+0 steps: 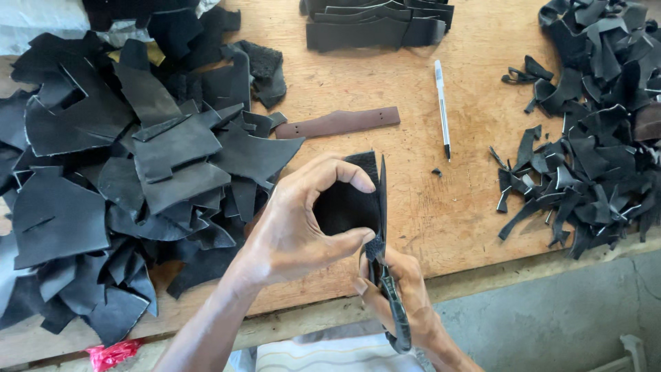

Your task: The person uses a pen to mark a piece of black leather against a brown template, then uses shears to cut the leather to shape. They repeat this process with additional pieces, trimming edges and stacking the finished cutouts on the table.

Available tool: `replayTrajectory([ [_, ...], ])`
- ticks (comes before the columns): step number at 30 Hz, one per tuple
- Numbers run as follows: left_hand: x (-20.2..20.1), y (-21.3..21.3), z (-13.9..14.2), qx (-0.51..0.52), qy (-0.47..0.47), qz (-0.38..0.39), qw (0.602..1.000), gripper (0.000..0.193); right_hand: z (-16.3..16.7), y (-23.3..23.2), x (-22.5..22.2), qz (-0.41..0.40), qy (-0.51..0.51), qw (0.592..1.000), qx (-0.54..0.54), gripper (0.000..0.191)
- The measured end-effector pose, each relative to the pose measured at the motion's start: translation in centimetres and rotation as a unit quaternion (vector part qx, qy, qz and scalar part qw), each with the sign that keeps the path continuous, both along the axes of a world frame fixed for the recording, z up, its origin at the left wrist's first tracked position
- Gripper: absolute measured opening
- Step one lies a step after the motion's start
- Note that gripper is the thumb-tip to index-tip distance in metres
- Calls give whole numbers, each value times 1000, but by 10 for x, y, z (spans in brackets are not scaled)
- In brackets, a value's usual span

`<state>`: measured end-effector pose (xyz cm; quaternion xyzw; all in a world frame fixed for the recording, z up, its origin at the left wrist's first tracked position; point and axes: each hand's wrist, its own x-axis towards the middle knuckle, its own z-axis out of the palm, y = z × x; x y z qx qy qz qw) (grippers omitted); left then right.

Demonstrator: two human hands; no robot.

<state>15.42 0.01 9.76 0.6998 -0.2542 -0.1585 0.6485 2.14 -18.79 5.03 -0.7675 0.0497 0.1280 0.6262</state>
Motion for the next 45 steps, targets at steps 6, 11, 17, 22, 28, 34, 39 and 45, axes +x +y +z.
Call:
replayTrajectory([
  [6, -2, -2, 0, 6, -41, 0, 999, 45, -10, 0, -8, -14, -48, 999, -18, 17],
  [11, -3, -3, 0, -1, -21, -7, 1000, 44, -15, 4, -13, -37, -38, 998, 21, 21],
  [17, -4, -3, -3, 9, -16, -17, 1000, 44, -19, 4, -20, -55, -29, 998, 17, 24],
  [22, -4, -7, -6, -9, 23, -29, 999, 43, -18, 3, -23, -57, -17, 998, -10, 26],
  [28, -6, -12, -7, 14, 51, -51, 997, 44, -11, -4, -18, -60, 29, 998, -12, 17],
  [34, -11, -15, -14, 32, 16, -52, 998, 45, -12, -4, -24, -85, 30, 996, -15, 12],
  [39, -10, -14, -22, 40, 16, -51, 998, 45, -10, -6, -23, -86, 55, 993, -61, 21],
  [45, -6, -3, -29, 119, 10, -11, 993, 45, 9, -11, 1, -27, 108, 941, -321, 38],
])
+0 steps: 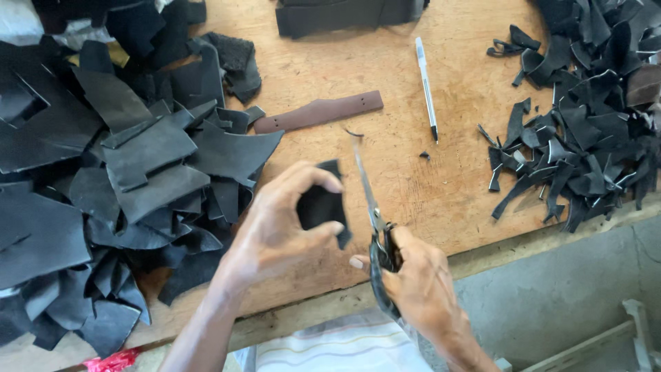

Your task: The person uses a pen to mark a piece of black leather against a brown template, then uses shears to cut the leather to shape. They repeat this process with additional pieces, trimming edges and stacking the finished cutouts on the table.

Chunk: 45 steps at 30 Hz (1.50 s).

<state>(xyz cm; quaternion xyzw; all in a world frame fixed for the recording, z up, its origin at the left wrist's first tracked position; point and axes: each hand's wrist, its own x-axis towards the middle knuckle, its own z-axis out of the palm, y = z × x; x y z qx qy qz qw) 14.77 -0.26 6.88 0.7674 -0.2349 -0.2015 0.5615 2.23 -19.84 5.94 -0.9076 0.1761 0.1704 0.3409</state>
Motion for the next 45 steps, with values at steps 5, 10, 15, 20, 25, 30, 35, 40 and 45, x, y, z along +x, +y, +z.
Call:
replayTrajectory([
  [5, -7, 13, -8, 106, -57, 39, 992, 46, 3, 2, 18, -4, -26, 995, -100, 52],
  [10, -16, 16, -17, 138, -183, 53, 972, 49, 12, -10, 49, 108, -117, 982, -101, 24],
  [15, -24, 13, -23, 138, -193, 61, 970, 46, -18, -12, 124, 187, -378, 905, -49, 23],
  [20, -40, -3, -18, 139, -139, 106, 975, 38, -50, -21, 127, 117, -272, 950, -99, 14],
  [25, -66, -31, -24, 236, -111, 61, 963, 53, -51, -33, 112, 92, -303, 940, -127, 17],
  [30, -72, -34, -40, 251, -29, 59, 966, 24, -41, -35, 103, 83, -317, 944, -46, 16],
  [35, -83, -14, -42, 145, -85, 151, 974, 22, -30, -31, 92, 81, -303, 948, 52, 16],
  [40, -84, 11, -43, 168, -133, 220, 952, 24, -37, -6, 95, 194, -332, 923, 17, 10],
  [45, -79, 7, -40, 188, -98, 216, 953, 22, -60, -27, 90, 175, -334, 917, -133, 8],
])
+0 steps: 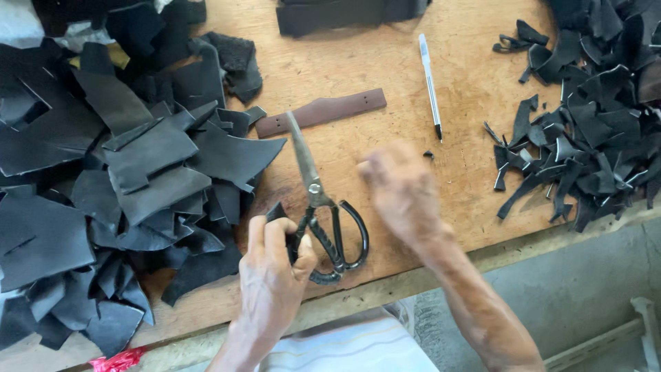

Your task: The person uses a pen to mark a piece of black leather against a brown template, then uses shears to cut the leather to shape. They repeat this process with additional pieces, trimming edges and stacking the finished cutouts on the table.

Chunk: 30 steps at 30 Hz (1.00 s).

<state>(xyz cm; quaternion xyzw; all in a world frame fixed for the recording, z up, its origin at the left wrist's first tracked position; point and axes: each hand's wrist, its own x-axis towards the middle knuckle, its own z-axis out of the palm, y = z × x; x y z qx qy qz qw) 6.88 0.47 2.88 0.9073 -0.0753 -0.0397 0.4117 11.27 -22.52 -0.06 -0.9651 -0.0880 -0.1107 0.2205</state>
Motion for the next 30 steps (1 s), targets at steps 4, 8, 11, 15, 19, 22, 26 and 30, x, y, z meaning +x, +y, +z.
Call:
replayTrajectory([
  [4, 3, -18, -1, -9, 5, -33, 999, 23, 12, -60, -13, -157, -29, 986, -42, 7],
  [8, 11, -53, -9, -22, 43, -62, 997, 20, 45, -78, -37, -246, -23, 969, 8, 14],
  [11, 19, -78, -10, -45, 35, -95, 994, 20, 56, -54, -58, -155, -34, 985, 61, 28],
  [15, 39, -89, -1, -35, 52, -125, 990, 7, 50, -29, -66, -32, 74, 994, 78, 45],
  [19, 60, -62, 11, -14, 40, -233, 971, 22, 53, -31, -65, -56, 96, 993, 34, 43],
  [22, 74, -47, 12, -48, 28, -259, 964, 23, 59, -40, -64, -98, 121, 988, 1, 41],
  [26, 68, -38, 8, -17, -136, -230, 963, 23, 67, -52, -62, -106, 140, 984, -30, 36],
  [30, 43, -34, 0, 57, -124, -234, 963, 29, 62, -54, -36, -48, 85, 995, 4, 28],
])
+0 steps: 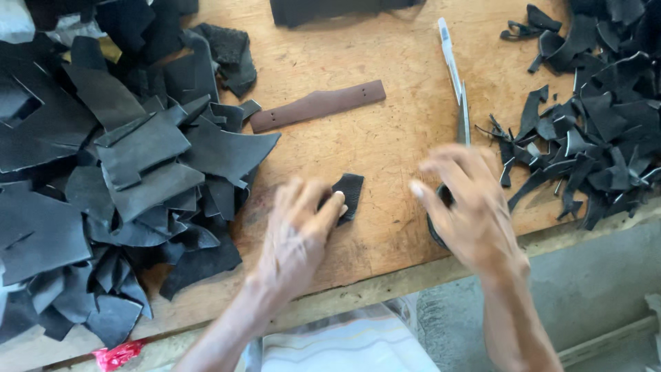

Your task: The person uses a pen to mark a piece of black leather against a brown template, then uses shears to cut the leather to shape. They repeat this process with additional pieces, trimming edges and stacking the finished cutouts on the table.

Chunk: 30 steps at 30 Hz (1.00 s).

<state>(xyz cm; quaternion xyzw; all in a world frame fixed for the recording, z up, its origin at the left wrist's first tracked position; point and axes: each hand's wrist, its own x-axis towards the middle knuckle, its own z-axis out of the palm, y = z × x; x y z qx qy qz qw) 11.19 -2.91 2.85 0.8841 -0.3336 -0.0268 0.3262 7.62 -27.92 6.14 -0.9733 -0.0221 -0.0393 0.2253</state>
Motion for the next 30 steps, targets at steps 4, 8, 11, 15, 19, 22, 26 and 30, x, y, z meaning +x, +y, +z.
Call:
replayTrajectory([
  [4, -36, 0, -7, -20, 3, 19, 1000, 27, -16, 18, 52, 59, -6, 998, 30, 34],
  [8, -68, 5, -7, 38, -10, -20, 999, 44, -31, 41, 99, 124, -84, 988, -43, 43],
  [11, -82, 5, -8, 56, 3, -23, 998, 58, -39, 47, 118, 79, 38, 996, -21, 20],
  [15, -80, 4, -15, 57, 22, -24, 998, 58, -36, 37, 116, 47, 71, 995, 45, 20],
  [19, -70, 4, -23, 62, 7, -8, 998, 60, -29, 23, 94, 19, 71, 964, 256, 11],
  [22, -64, 0, -23, 46, 16, 21, 999, 63, -31, 14, 63, 63, 87, 873, 476, 12],
  [26, -57, -9, -21, -5, 46, 65, 997, 58, -43, 13, 20, -30, 128, 840, 526, 18],
  [30, -57, 0, -15, -43, 46, 58, 996, 51, -40, 12, -6, -119, 168, 884, 420, 16],
])
